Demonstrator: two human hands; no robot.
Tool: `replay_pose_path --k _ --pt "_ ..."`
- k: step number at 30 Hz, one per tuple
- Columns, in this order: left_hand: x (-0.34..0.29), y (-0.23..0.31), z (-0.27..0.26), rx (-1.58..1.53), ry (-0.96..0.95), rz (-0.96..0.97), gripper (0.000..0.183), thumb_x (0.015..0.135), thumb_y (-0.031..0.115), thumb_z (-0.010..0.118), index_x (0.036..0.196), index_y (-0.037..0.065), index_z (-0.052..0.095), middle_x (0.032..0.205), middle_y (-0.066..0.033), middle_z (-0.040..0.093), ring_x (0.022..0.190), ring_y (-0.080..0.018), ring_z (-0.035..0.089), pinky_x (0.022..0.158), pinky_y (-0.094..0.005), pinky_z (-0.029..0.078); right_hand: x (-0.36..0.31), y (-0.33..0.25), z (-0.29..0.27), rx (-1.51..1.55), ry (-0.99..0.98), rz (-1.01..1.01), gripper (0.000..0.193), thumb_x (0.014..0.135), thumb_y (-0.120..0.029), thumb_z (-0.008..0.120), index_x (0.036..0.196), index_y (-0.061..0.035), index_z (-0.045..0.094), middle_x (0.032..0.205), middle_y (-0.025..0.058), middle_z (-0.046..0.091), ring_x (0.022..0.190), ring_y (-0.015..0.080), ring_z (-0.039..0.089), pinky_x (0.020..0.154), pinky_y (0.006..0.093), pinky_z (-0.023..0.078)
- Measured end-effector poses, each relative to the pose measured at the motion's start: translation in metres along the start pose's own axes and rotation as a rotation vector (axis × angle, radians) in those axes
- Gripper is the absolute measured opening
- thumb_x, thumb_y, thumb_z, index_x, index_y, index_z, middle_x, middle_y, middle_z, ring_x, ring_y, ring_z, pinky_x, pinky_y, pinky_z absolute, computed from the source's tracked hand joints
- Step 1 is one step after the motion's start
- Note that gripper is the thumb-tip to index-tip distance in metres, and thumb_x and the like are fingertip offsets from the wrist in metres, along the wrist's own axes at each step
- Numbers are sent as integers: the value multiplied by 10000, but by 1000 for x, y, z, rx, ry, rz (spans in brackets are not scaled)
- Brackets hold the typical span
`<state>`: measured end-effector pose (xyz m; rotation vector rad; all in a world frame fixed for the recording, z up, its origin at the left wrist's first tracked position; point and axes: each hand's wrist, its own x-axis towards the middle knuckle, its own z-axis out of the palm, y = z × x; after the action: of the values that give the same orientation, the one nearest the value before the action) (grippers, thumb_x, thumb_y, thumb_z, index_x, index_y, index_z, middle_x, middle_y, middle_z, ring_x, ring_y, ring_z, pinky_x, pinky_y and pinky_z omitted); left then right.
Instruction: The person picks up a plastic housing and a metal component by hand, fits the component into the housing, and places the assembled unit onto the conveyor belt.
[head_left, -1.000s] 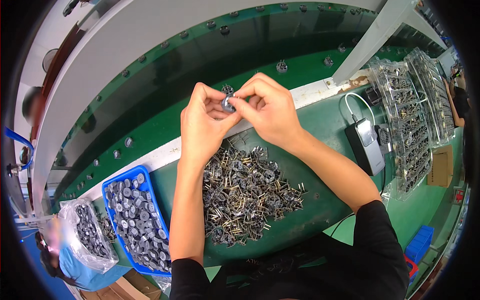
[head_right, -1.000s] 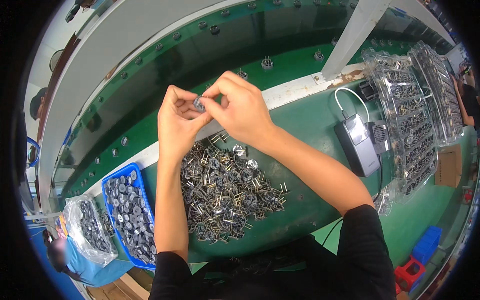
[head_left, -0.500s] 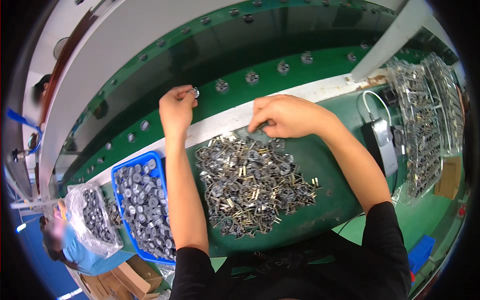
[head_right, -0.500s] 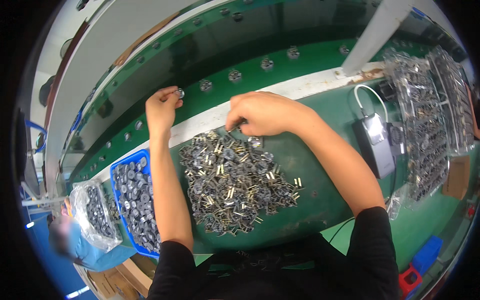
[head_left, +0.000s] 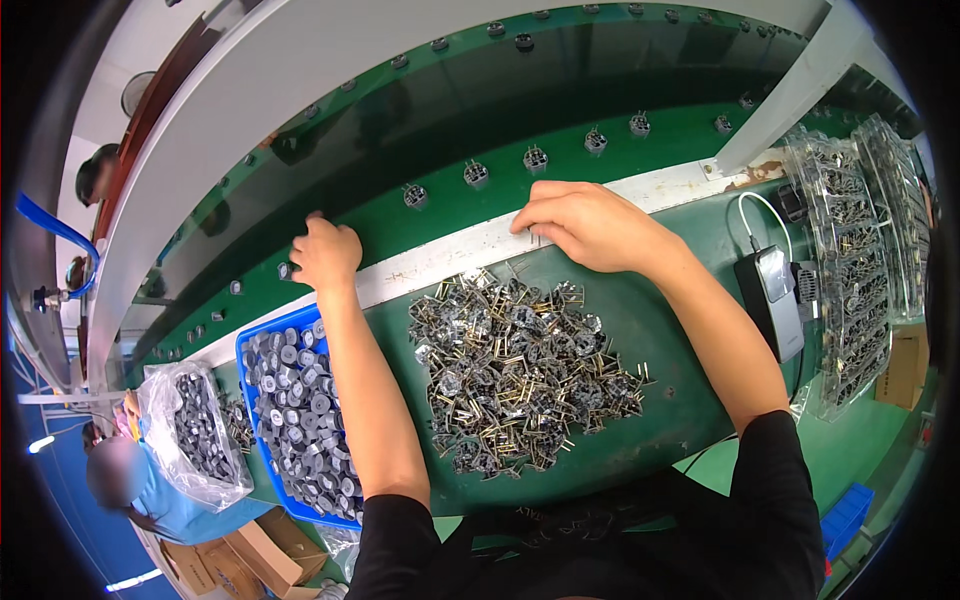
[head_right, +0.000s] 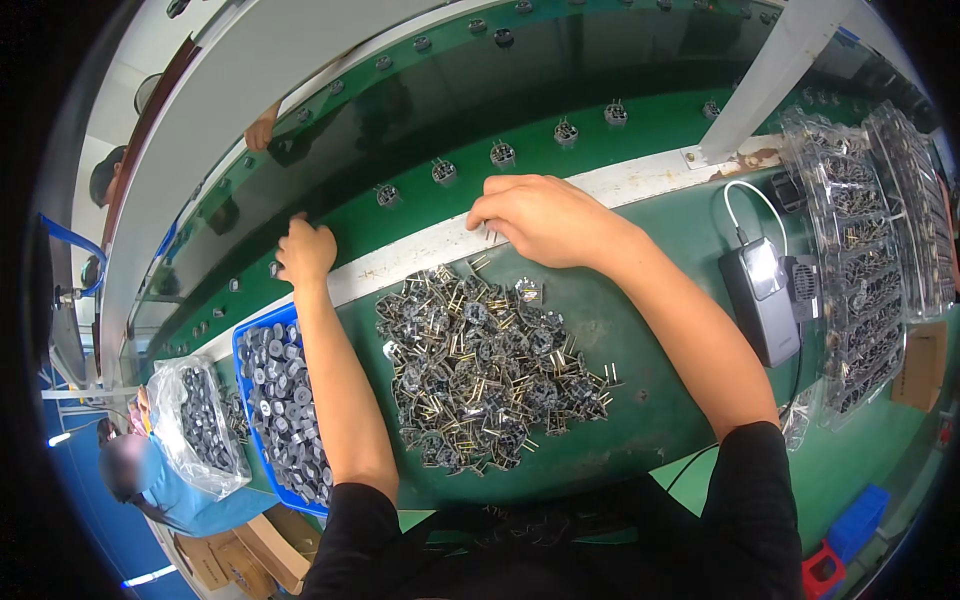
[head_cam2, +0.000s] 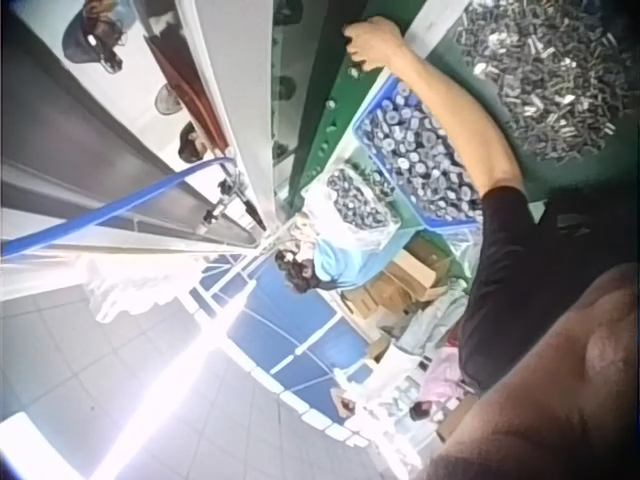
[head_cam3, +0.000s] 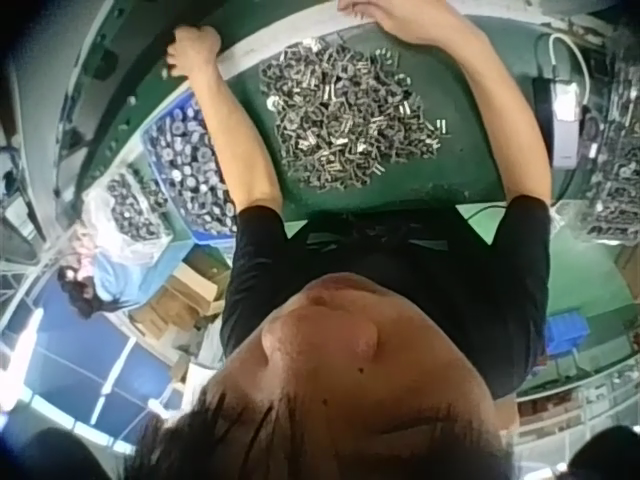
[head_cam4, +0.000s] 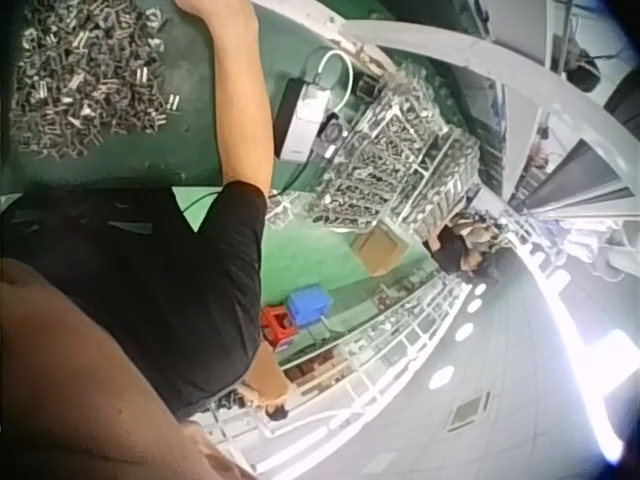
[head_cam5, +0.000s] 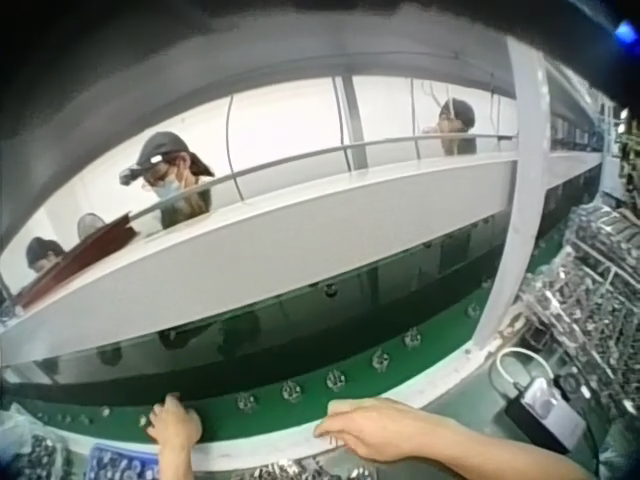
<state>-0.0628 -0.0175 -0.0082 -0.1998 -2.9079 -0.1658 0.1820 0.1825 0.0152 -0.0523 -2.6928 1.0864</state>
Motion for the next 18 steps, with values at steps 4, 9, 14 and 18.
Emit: replay_pose_path --k 4,9,14,18 --pt "6 -8 13 -122 -31 303 343 797 73 615 1135 70 675 1140 -211 640 1062 -386 607 920 -455 486 -1 4 -2 -33 22 8 188 881 -14 552 976 -33 712 915 79 587 884 285 602 783 379 482" --pt "-1 9 -2 -480 -87 385 351 742 33 650 1089 38 702 1095 -182 653 949 -313 660 826 -394 536 4 -9 -10 206 85 109 158 856 -4 633 988 -24 718 908 70 616 798 205 612 692 312 490" --pt "-38 55 -53 -961 -234 578 376 715 -14 650 1085 22 706 1081 -151 637 875 -223 671 760 -311 552 4 -5 -7 330 318 7 124 819 -26 730 942 -12 718 904 36 622 749 116 588 625 249 463" --pt "-66 74 -77 -1041 -450 718 343 730 -11 686 1070 31 711 1023 -119 648 775 -147 653 722 -252 533 5 -7 -7 554 450 129 109 803 -42 754 904 -19 722 878 39 622 636 85 569 583 246 457"
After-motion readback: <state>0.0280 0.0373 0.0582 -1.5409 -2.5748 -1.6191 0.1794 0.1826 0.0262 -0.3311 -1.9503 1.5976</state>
